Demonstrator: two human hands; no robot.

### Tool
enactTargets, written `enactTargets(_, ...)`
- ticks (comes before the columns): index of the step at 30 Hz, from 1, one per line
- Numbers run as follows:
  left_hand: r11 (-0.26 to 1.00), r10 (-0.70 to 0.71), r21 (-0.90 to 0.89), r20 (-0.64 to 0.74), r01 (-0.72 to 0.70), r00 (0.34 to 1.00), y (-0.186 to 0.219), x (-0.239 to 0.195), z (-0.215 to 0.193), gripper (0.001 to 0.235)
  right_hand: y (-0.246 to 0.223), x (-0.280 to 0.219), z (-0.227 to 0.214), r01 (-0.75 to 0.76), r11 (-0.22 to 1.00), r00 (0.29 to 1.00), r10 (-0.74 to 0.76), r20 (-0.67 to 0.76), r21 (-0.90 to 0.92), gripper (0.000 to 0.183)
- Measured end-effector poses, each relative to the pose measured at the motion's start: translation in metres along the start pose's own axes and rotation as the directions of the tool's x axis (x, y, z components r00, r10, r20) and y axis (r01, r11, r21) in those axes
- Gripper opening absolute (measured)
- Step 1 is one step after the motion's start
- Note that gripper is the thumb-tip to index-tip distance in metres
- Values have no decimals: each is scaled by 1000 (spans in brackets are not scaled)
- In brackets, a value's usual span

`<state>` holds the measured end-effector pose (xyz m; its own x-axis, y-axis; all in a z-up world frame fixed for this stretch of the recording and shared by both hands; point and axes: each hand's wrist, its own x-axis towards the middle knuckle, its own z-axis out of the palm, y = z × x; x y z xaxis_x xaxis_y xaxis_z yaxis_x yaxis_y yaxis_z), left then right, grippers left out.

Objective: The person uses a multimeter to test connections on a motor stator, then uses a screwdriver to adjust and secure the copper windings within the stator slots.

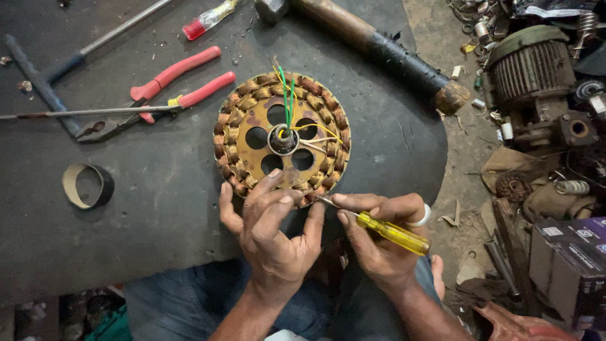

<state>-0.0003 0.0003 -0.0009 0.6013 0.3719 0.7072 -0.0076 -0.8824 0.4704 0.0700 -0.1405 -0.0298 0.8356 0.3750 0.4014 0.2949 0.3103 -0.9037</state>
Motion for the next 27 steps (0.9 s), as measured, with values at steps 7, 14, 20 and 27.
enactTargets(7,1000,6,-2,-3,-6,1000,1,1,0,66,5,-7,-1,81,994,997,-82,-8,-70,41)
enactTargets(14,1000,7,1,-15,-7,1000,1,2,0,65,8,-15,-3,120,988,993,-121,-4,-100,31)
enactTargets(20,1000,0,-8,-25,0,1000,3,3,1,63,9,-9,-2,208,971,977,-202,65,-119,34)
enactTargets(27,1000,-1,-3,-12,0,1000,2,3,0,62,8,-3,-2,286,943,956,-270,112,-170,38)
